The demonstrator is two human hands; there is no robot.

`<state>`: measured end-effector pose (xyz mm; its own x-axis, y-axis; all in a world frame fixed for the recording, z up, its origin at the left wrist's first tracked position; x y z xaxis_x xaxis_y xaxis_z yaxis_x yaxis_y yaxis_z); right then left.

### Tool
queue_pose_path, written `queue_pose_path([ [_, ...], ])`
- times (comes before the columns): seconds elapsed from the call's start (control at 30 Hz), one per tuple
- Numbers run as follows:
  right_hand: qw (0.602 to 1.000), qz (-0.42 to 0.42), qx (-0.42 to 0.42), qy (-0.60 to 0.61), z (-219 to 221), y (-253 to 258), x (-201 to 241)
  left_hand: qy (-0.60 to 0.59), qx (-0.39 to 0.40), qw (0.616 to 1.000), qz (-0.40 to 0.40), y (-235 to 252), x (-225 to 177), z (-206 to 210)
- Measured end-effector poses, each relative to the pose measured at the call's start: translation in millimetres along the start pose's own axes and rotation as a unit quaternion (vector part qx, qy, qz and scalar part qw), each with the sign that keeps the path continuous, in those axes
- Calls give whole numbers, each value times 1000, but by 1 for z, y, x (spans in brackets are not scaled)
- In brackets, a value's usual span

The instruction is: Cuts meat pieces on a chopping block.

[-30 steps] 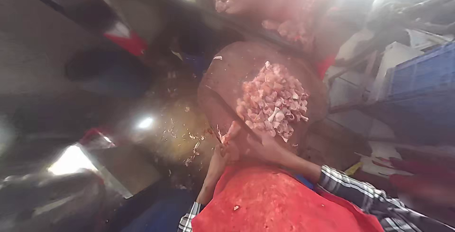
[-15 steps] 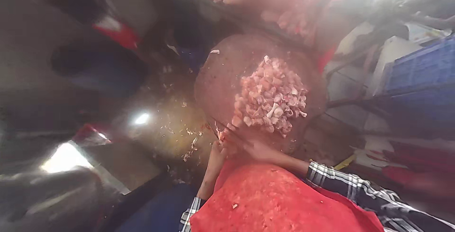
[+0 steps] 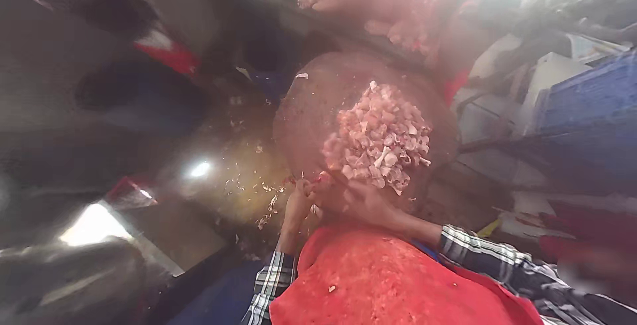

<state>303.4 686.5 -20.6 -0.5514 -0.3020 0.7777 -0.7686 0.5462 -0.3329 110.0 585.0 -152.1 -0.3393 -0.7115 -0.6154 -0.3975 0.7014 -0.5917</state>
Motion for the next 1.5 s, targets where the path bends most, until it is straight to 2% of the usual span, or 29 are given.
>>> queue_pose_path([
  [0.07,986,108,120,-33,50,2,-78,-43,-2,999,-4,-1,5,1],
  [0.13,965,193,179,-20,60,-2,-118,-141,-17,990,-11,-6,7,4],
  [0.2,963,222,150,-26,35,-7,-112,-284,-44,958,-14,-22,2,15],
  [0.27,979,180,94,-21,2,0,-71,-336,-54,940,-24,-29,-1,29],
  [0.37,995,65,41,57,-29,3,10,-181,-28,981,-62,-29,13,51],
  [0.43,997,12,18,75,-25,4,31,-118,-16,991,-55,-29,15,52],
  [0.5,999,23,39,-19,8,5,-4,-65,-44,996,-33,-33,10,42],
  [0.53,992,58,91,-62,33,5,-35,-37,-74,997,-10,-36,3,34],
  [0.6,971,138,191,-39,77,1,-94,37,-112,990,79,-38,-17,27],
  [0.63,959,173,223,-13,85,-2,-107,82,-117,980,137,-38,-27,28],
  [0.7,938,233,245,76,86,-9,-117,179,-96,958,200,-35,-38,43],
  [0.77,920,271,224,173,78,-9,-116,216,-76,950,211,-27,-42,51],
  [0.8,930,267,197,159,67,-5,-109,212,-70,954,201,-23,-43,48],
  [0.87,967,209,129,69,37,1,-82,152,-50,978,135,-23,-35,36],
  [0.97,997,53,46,24,-13,5,-21,-61,-33,998,6,-27,8,12],
  [1.07,992,-108,-22,57,-57,0,62,-287,-55,956,-25,-23,63,11],
  [1.13,983,-161,-27,80,-55,0,83,-396,-44,916,-38,-21,80,20],
  [1.2,991,-110,23,68,-22,8,47,-449,-45,891,-46,-19,89,28],
  [1.23,997,-38,64,28,0,14,9,-459,-50,886,-48,-19,91,30],
  [1.3,979,110,156,-77,32,18,-74,-476,-60,876,-54,-19,91,34],
  [1.33,967,145,173,-116,36,15,-96,-484,-63,871,-59,-21,91,35],
  [1.4,966,149,156,-143,25,8,-84,-504,-67,859,-61,-22,90,36],
  [1.5,990,56,98,-82,13,-4,-21,-528,-60,845,-60,-27,91,44],
])
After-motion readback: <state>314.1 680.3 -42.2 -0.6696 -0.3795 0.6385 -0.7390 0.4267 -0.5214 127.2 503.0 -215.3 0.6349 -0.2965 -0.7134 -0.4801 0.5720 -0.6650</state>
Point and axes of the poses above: each hand's wrist, its own y-axis towards the middle knuckle, its own z-axis out of the palm, x = y × z, the point moved 10 cm from there along y, towards the middle knuckle, and after that the axes turned 6 degrees about -y, right-handed, at the moved point
